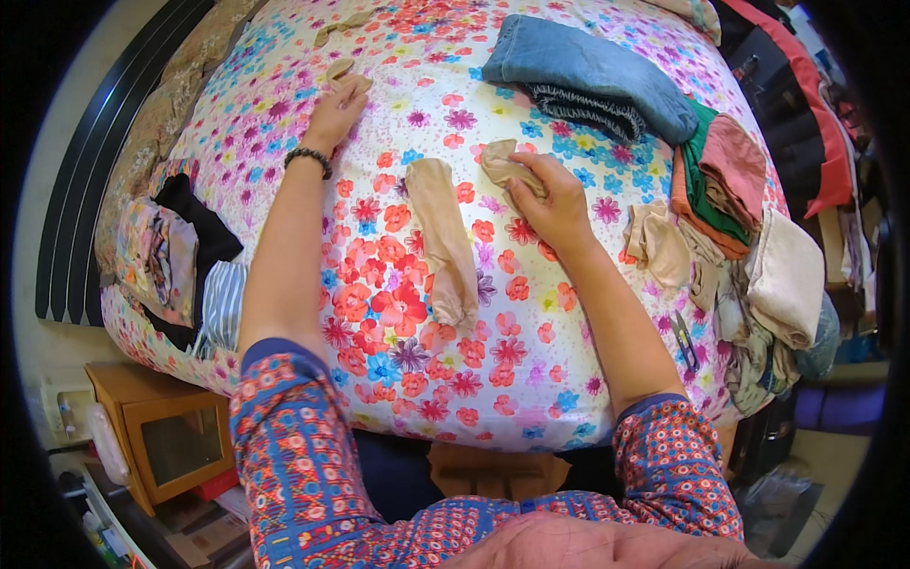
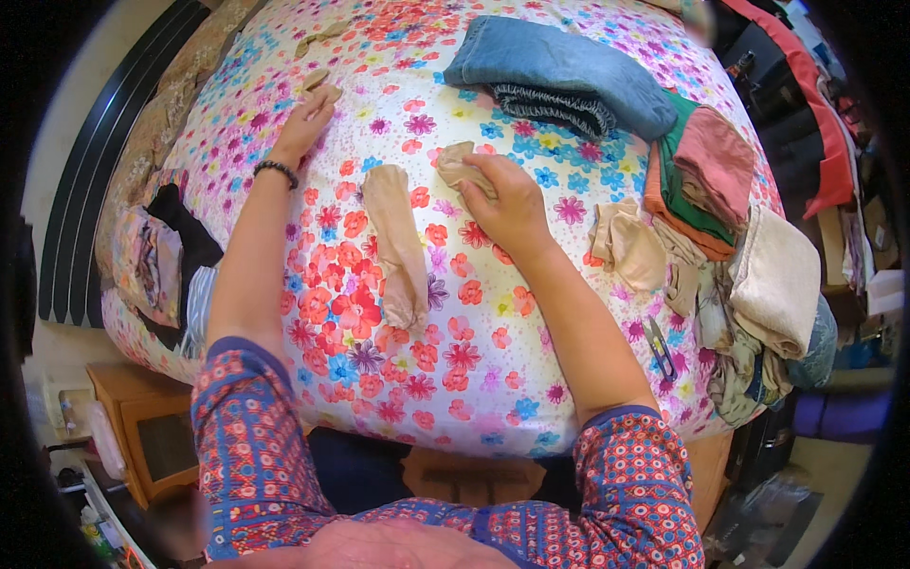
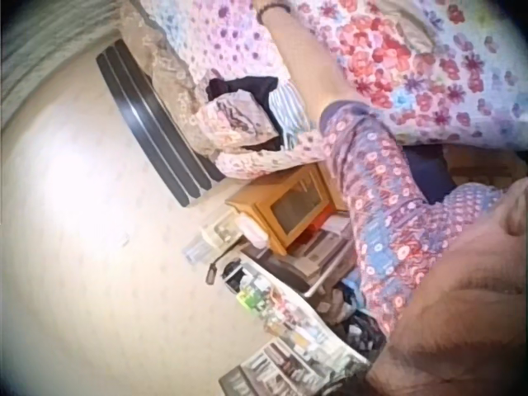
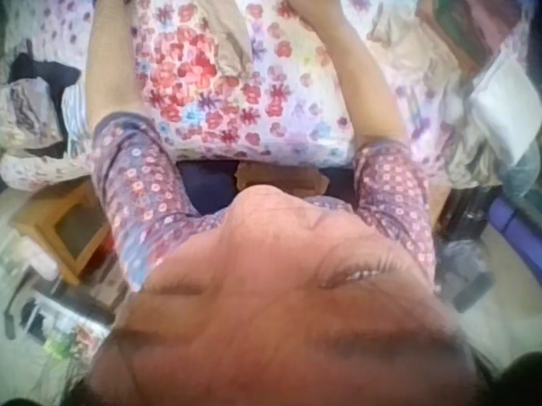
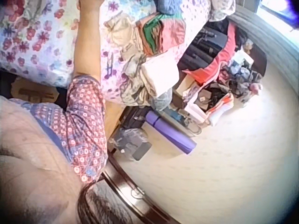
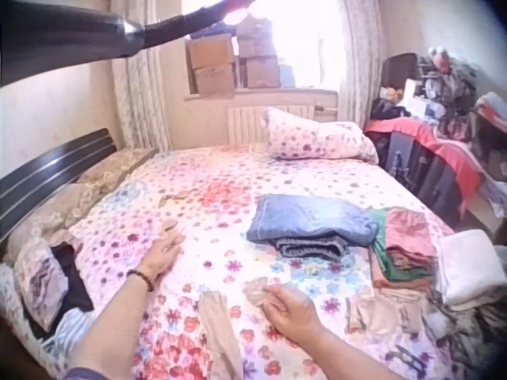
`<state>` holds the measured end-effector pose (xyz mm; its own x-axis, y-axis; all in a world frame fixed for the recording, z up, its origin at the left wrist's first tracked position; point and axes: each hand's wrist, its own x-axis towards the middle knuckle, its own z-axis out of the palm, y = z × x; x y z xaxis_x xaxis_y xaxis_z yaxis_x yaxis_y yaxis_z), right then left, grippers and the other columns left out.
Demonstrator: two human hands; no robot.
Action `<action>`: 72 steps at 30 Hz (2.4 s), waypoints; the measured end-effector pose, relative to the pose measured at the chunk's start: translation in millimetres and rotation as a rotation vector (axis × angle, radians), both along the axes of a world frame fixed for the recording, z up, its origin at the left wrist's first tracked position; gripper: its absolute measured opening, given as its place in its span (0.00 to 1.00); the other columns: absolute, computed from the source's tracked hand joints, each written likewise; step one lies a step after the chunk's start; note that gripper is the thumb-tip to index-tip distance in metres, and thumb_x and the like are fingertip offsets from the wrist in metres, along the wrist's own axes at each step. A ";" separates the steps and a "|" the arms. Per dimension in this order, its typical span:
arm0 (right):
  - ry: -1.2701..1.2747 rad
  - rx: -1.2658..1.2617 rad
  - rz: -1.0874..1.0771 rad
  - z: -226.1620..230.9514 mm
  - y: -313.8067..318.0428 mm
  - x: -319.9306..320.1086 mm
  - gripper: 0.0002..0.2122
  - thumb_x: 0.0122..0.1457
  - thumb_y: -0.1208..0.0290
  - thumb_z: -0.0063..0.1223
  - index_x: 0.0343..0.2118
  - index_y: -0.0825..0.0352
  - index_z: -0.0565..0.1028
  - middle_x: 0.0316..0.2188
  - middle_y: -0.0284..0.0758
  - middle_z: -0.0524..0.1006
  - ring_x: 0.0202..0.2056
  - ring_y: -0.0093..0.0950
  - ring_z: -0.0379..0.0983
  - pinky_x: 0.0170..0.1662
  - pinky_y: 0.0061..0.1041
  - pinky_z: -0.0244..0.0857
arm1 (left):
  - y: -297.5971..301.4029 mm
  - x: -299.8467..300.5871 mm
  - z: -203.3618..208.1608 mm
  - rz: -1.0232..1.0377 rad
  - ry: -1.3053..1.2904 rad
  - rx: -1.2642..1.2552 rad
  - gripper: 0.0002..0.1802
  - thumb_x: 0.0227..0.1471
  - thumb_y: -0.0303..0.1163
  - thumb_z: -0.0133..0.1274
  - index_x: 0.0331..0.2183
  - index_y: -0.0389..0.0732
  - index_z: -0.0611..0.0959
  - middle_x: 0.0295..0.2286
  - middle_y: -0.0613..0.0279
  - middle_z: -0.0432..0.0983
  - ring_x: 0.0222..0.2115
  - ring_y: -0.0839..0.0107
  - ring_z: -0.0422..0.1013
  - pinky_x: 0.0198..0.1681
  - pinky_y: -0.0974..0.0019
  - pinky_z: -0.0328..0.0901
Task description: The person folds a pair of blue denim shorts and places them on a bed. They then pick up several beige undergarments, fold each one individually, and place them on the bed. The person uses a pair of scissors to cut a small piece of fabric from one of the undergarments before continuing to fold the remaining items.
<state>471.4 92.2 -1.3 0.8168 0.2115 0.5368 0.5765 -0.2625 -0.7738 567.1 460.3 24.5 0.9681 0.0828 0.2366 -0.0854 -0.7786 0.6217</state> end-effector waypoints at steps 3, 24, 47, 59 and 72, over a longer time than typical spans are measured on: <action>0.054 0.012 -0.008 -5.3 -4.7 1.4 0.11 0.46 0.74 0.56 0.35 0.69 0.74 0.31 0.42 0.75 0.35 0.39 0.72 0.38 0.31 0.65 | -21.5 -6.4 3.5 0.125 0.059 -0.479 0.19 0.56 0.36 0.47 0.47 0.36 0.75 0.41 0.61 0.74 0.41 0.76 0.69 0.46 0.72 0.62; 0.822 0.330 0.342 86.9 -95.6 -175.5 0.07 0.54 0.71 0.54 0.31 0.69 0.75 0.26 0.27 0.74 0.29 0.13 0.67 0.31 0.14 0.60 | -191.5 -320.2 97.1 0.042 0.120 -1.043 0.06 0.50 0.23 0.51 0.34 0.34 0.79 0.29 0.61 0.76 0.26 0.77 0.72 0.32 0.76 0.67; 0.300 -0.827 -0.566 -1.3 -231.7 -213.8 0.15 0.46 0.68 0.58 0.36 0.68 0.70 0.34 0.41 0.70 0.37 0.43 0.69 0.40 0.40 0.64 | -231.5 -443.2 49.8 -0.100 0.232 -0.409 0.10 0.51 0.24 0.49 0.38 0.34 0.78 0.32 0.63 0.76 0.33 0.76 0.72 0.37 0.74 0.67; -0.137 -0.573 -0.208 113.9 -118.4 -196.7 0.15 0.51 0.68 0.54 0.41 0.64 0.71 0.39 0.43 0.71 0.40 0.43 0.69 0.42 0.38 0.64 | -233.8 -458.6 89.0 -0.219 0.298 -0.689 0.10 0.53 0.28 0.48 0.38 0.37 0.79 0.32 0.68 0.74 0.31 0.81 0.68 0.36 0.75 0.63; -0.261 -0.453 0.191 4.7 177.1 177.8 0.28 0.54 0.56 0.47 0.56 0.65 0.59 0.61 0.43 0.50 0.56 0.45 0.56 0.53 0.38 0.58 | -178.3 -419.0 74.4 -0.459 1.375 -1.523 0.20 0.56 0.32 0.47 0.49 0.35 0.70 0.45 0.60 0.69 0.46 0.74 0.64 0.50 0.70 0.59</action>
